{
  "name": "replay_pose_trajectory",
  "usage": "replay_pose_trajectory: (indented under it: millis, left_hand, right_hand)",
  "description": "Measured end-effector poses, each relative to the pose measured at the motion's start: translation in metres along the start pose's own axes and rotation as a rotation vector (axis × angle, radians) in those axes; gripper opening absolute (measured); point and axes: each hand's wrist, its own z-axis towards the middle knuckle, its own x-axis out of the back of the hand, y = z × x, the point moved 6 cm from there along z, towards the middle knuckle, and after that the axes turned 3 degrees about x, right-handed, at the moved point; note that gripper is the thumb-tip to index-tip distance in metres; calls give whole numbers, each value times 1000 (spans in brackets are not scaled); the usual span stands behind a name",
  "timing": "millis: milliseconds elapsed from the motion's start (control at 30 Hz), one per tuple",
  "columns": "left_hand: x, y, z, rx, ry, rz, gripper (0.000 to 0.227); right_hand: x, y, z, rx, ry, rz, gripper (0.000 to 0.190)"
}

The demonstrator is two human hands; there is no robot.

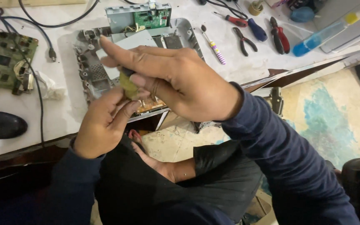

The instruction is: The person uses a screwdriver to manipulate components inside an open electronic device chassis. They remove a metal cover, adjust internal parts, and then reattach the cover, working on a cluttered workbench.

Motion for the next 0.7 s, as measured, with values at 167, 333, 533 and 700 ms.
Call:
replay_pose_trajectory:
  millis: [167, 333, 533, 700]
  left_hand:
    - [8, -28, -12, -48, 99, 217, 35]
    - [10, -26, -13, -44, 227, 167, 9]
    - [5, -35, -12, 113, 152, 424, 23]
    - [16, -95, -36, 264, 141, 656, 34]
  right_hand:
    - [-13, -3, 4, 73, 80, -102, 57]
    - [-10, -8, 9, -7, 201, -57, 46]
    - [-18, -16, 9, -43, 268, -286, 60]
    - [-19, 3, -19, -174, 386, -343, 39]
